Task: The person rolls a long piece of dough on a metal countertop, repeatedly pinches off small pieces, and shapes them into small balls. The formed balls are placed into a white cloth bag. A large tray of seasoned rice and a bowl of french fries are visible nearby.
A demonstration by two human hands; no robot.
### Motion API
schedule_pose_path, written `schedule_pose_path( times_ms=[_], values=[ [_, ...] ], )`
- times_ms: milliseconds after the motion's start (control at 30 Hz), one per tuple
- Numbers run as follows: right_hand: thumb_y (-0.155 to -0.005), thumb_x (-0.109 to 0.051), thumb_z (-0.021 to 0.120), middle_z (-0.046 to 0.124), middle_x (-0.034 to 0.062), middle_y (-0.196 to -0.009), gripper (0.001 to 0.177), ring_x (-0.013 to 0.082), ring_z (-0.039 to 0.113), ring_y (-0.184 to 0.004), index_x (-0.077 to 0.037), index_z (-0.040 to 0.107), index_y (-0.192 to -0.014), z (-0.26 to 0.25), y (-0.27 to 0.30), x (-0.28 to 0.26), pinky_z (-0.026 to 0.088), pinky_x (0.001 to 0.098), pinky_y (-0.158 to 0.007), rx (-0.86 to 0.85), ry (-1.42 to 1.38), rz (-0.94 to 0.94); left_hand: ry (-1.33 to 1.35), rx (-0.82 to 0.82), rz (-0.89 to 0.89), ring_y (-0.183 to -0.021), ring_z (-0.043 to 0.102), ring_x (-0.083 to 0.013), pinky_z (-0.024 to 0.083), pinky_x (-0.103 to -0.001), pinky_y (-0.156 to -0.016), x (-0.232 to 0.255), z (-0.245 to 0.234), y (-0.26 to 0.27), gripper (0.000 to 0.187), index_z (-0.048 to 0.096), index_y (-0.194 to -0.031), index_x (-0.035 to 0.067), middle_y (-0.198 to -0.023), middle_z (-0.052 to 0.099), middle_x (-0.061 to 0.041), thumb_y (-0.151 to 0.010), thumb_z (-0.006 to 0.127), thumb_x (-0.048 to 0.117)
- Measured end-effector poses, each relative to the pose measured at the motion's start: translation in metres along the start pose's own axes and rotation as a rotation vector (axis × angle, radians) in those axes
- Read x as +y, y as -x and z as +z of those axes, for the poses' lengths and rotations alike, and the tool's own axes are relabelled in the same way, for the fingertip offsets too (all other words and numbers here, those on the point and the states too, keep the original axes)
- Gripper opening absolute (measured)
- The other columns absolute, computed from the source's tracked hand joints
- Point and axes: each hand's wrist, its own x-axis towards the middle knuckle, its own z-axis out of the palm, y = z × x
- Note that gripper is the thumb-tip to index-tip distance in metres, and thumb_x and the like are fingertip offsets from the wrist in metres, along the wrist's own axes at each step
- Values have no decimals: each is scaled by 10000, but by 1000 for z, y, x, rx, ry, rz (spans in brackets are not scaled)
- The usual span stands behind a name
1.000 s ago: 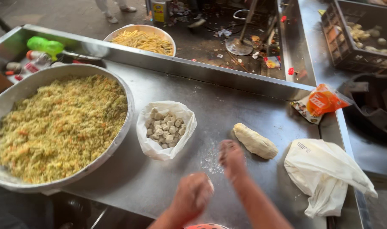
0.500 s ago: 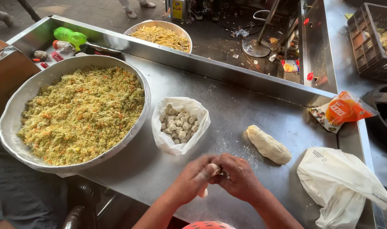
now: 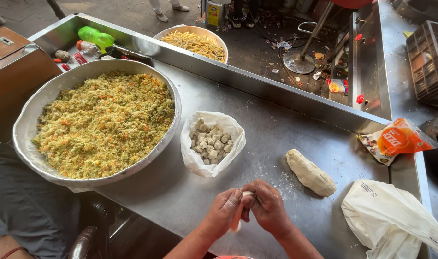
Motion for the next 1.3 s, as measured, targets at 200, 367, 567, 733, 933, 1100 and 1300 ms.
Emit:
schedule_pose_path(
  times_ms=[200, 367, 567, 733, 933, 1100, 1300],
  values=[
    [-1016, -176, 523, 708, 29, -845, 191, 140, 610, -632, -68, 664, -1087, 36, 4, 74, 516, 288, -558, 184, -395, 418, -554, 166, 419, -671, 625, -168, 524, -314, -637, 27, 1, 16, 329, 634, -814, -10, -722, 646, -74, -1033, 550, 220],
    [-1064, -328, 599, 580, 40, -857, 253, 147, 569, -678, -87, 603, -1140, 19, -48, 138, 508, 341, -594, 189, -762, 791, -444, 40, 294, -689, 578, -160, 500, -316, -647, 16, -5, 38, 361, 597, -812, 3, -737, 590, -50, -1061, 527, 254],
    [-981, -570, 493, 657, 43, -1057, 495, 189, 638, -903, -133, 603, -1188, 46, -118, 127, 559, 424, -781, -81, -933, 888, -73, 196, 33, -643, 567, -140, 493, -295, -618, -5, -12, 35, 385, 610, -839, 20, -694, 595, -48, -1048, 498, 323],
    [-963, -597, 425, 666, 17, -1231, 593, 152, 633, -1116, -146, 602, -1306, 66, -159, 117, 531, 421, -926, -29, -835, 919, -38, 210, -8, -644, 573, -133, 503, -293, -615, -1, -14, 35, 386, 601, -862, 9, -707, 595, -45, -1053, 501, 330],
    [-1051, -314, 605, 617, 65, -902, 372, 146, 564, -792, 9, 719, -1198, 43, -86, 45, 501, 316, -726, -146, -352, 406, -20, 419, -90, -517, 542, -154, 459, -305, -504, -6, -18, 31, 527, 659, -925, -6, -631, 603, -77, -1014, 404, 446],
    [-644, -168, 912, 674, 101, -992, 656, 282, 672, -837, -103, 656, -1244, 11, -19, -26, 554, 407, -712, -410, 128, -150, 87, 284, 159, -741, 560, -113, 486, -278, -628, -10, -10, 27, 501, 462, -1481, 206, -891, 597, -21, -1049, 417, 455],
    [-754, -224, 839, 694, 64, -868, 345, 311, 691, -819, -118, 677, -1040, -35, -22, -45, 535, 419, -670, -320, 226, -132, -214, -166, -103, -792, 598, -145, 499, -312, -682, 17, -1, 9, 434, 620, -1194, -2, -902, 605, -38, -1069, 506, 398]
  ],
)
